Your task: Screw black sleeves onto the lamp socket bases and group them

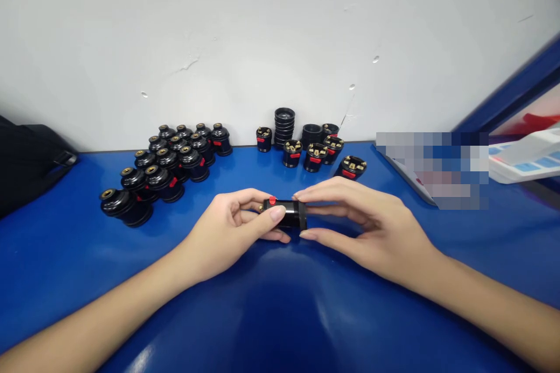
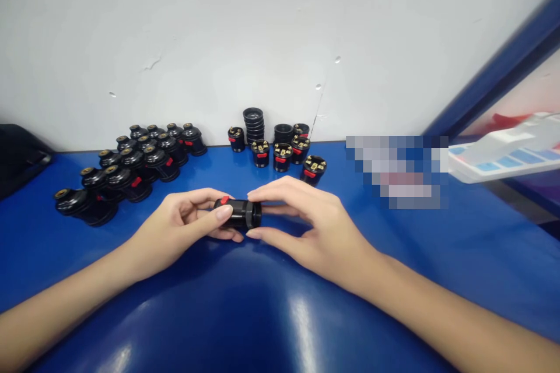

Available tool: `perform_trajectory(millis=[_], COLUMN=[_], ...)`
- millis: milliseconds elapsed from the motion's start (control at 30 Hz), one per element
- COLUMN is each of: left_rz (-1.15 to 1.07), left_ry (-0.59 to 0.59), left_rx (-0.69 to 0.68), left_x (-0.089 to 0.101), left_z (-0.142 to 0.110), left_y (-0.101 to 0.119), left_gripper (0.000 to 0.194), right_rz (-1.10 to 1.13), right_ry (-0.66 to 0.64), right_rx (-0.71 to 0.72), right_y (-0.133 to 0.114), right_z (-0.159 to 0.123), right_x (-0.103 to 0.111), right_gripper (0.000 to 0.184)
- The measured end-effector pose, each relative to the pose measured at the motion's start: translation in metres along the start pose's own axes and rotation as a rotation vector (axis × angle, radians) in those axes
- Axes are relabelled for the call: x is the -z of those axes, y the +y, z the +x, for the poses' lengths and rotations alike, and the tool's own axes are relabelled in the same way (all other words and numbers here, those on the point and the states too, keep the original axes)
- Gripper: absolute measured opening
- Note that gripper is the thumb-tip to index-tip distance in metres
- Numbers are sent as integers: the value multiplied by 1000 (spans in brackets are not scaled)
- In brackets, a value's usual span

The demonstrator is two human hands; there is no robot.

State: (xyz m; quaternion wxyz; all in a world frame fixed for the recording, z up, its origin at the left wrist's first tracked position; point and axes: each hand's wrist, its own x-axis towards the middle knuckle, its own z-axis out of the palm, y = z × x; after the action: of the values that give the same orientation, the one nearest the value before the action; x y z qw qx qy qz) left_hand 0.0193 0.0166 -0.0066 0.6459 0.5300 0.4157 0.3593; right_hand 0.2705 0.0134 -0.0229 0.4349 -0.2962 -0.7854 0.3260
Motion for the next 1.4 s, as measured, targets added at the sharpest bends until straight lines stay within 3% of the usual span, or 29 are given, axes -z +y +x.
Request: perform_trajectory(millis=[433, 800, 933, 1167, 1400], left_rz=[80, 59, 44, 153, 689], left_ry=[-63, -79, -68, -7, 59], left_rx=[128, 134, 107, -164, -758], left_x=[0, 1, 2, 5, 12], left_z=[1, 1, 1, -1, -1], left_y=[7, 6, 5, -6, -15], left_gripper=[62, 61, 57, 36, 24], right_rz=[-150, -173, -131, 64, 100], right_ry=[26, 75, 64, 59, 98], right_rx=[228, 242, 167, -18, -146], right_y=[-6, -4, -4, -1, -3], right_z=[2, 1, 0, 0, 3], right_x=[0, -4, -4, -7, -7], right_gripper=[39, 34, 37, 37, 31])
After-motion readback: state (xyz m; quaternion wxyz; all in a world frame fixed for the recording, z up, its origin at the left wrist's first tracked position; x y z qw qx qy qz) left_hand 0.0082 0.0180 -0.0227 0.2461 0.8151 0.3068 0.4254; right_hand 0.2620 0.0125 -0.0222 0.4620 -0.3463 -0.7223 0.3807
